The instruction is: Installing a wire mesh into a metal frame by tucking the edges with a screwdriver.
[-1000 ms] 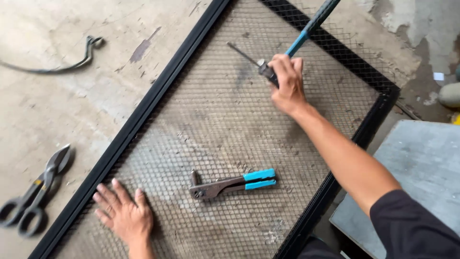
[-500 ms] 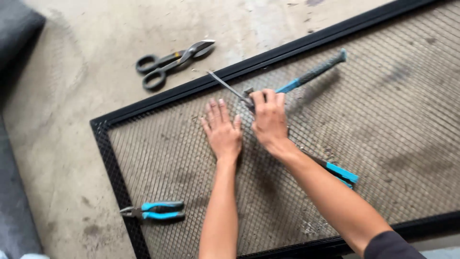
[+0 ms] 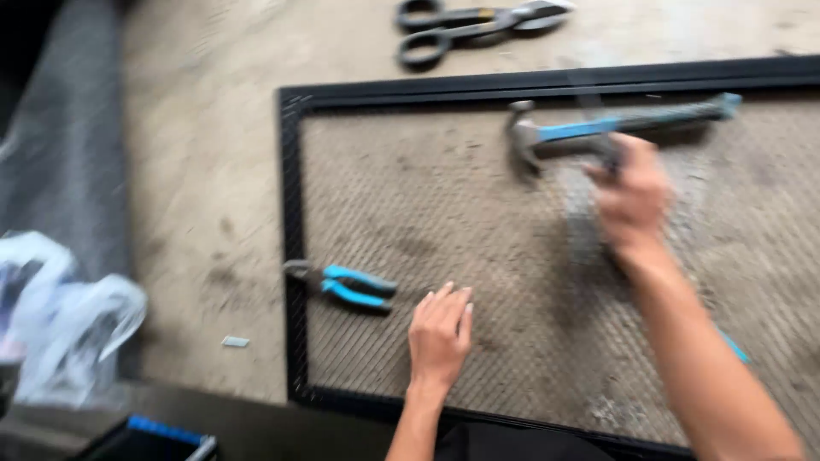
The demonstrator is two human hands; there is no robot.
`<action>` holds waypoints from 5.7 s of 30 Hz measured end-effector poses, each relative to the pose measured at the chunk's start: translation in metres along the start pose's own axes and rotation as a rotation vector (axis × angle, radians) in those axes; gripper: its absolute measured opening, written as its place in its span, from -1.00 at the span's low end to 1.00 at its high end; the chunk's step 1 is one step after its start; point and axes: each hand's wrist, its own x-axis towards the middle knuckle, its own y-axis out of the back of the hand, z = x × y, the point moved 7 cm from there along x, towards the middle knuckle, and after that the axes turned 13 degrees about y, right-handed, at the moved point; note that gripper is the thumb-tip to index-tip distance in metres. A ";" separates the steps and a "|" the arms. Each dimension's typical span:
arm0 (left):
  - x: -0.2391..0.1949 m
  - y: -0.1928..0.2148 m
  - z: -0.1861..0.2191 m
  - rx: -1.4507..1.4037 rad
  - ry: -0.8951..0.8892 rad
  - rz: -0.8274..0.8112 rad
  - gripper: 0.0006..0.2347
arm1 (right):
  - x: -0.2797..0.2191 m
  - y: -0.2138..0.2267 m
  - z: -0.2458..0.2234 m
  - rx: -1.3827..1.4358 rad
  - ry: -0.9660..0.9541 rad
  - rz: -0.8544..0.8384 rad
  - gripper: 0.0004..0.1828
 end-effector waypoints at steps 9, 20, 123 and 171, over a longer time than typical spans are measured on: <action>0.016 0.101 -0.160 0.719 0.090 -0.120 -0.22 | -0.097 0.067 0.048 -0.436 0.310 -0.266 -0.45; 0.051 0.121 -0.172 0.474 -0.307 0.015 -0.58 | -0.256 0.111 -0.182 -0.261 -0.176 -0.113 -0.36; -0.211 -0.030 0.058 -0.240 -0.135 -0.705 -0.61 | -0.346 0.193 -0.044 -0.257 -0.227 -0.505 -0.09; -0.235 -0.348 0.397 0.410 -0.333 -0.513 -0.37 | -0.368 0.414 0.365 -0.341 -0.524 0.070 -0.71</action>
